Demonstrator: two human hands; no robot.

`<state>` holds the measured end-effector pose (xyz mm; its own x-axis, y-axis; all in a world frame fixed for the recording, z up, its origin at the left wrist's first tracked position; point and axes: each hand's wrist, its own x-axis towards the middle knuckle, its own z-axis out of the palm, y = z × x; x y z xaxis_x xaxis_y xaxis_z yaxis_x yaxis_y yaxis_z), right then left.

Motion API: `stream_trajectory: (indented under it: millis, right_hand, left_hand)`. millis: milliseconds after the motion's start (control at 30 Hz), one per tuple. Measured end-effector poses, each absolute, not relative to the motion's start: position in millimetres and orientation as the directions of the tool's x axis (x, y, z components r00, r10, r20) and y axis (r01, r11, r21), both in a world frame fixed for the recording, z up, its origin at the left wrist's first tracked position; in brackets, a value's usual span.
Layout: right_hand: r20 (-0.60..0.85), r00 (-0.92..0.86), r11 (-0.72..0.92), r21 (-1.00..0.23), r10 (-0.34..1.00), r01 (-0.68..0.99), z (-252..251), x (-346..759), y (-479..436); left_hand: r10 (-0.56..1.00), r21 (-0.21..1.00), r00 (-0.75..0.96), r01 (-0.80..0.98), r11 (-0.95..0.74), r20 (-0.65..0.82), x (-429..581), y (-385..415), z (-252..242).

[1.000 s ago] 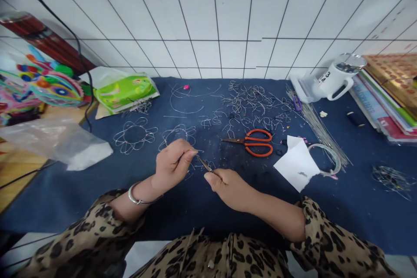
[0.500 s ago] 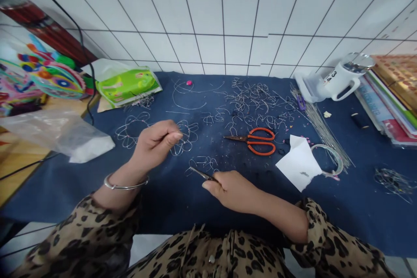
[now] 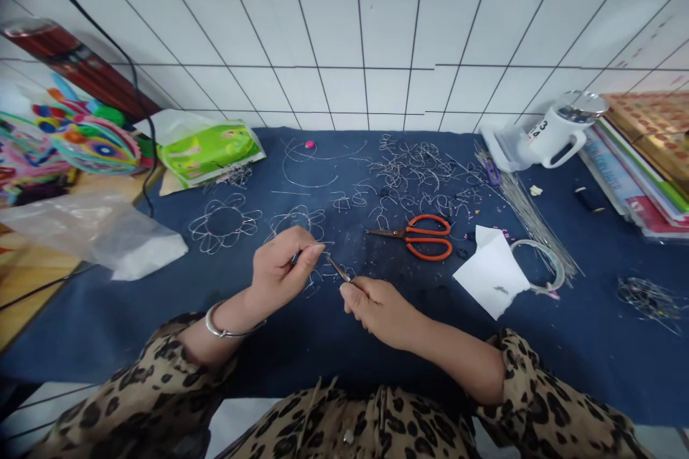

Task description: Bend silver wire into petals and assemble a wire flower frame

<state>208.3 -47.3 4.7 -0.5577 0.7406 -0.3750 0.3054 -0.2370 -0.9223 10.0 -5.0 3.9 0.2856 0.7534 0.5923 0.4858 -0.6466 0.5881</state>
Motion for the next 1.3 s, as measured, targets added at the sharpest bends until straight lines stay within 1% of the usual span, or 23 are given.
stream_trajectory:
  millis: [167,367,533,633,767,833,933,1067,1167,1300]
  right_hand:
    - [-0.382,-0.544,-0.26,-0.921,0.747,0.289,7.8,206.8,-48.6]
    - [-0.342,-0.52,-0.259,-0.939,0.783,0.227,2.4,203.8,-53.8]
    - [-0.345,-0.489,-0.3,-0.938,0.801,0.172,0.2,201.7,-56.8]
    - [-0.376,-0.472,-0.36,-0.924,0.798,0.128,0.9,199.8,-58.0]
    - [-0.423,-0.438,-0.459,-0.888,0.793,0.027,2.4,197.6,-59.5]
    - [-0.429,-0.432,-0.48,-0.877,0.793,-0.01,3.1,197.3,-59.8]
    - [-0.413,-0.433,-0.458,-0.889,0.801,0.0,2.7,197.8,-59.9]
    - [-0.349,-0.454,-0.365,-0.929,0.82,0.054,-1.1,198.2,-60.9]
    - [-0.321,-0.456,-0.322,-0.944,0.83,0.078,-3.3,198.2,-62.1]
    - [-0.312,-0.457,-0.303,-0.948,0.833,0.094,-3.0,198.9,-62.3]
  left_hand:
    - [0.757,0.585,0.257,0.503,-0.636,0.601,13.2,-8.2,1.9]
    - [0.751,0.59,0.223,0.496,-0.637,0.622,17.1,-12.3,-1.4]
    - [0.757,0.603,0.239,0.481,-0.637,0.609,19.2,-13.8,-2.5]
    - [0.733,0.556,0.26,0.509,-0.657,0.629,20.1,-13.2,-5.0]
    - [0.664,0.437,0.313,0.554,-0.708,0.679,21.6,-13.1,-11.7]
    - [0.639,0.39,0.335,0.572,-0.722,0.693,22.5,-13.5,-14.0]
    - [0.623,0.346,0.322,0.612,-0.711,0.713,23.5,-13.5,-14.5]
    - [0.629,0.327,0.254,0.68,-0.656,0.735,24.1,-12.2,-13.4]
    - [0.626,0.326,0.25,0.681,-0.656,0.739,24.4,-11.8,-13.5]
    - [0.612,0.323,0.262,0.662,-0.676,0.746,25.1,-12.1,-13.9]
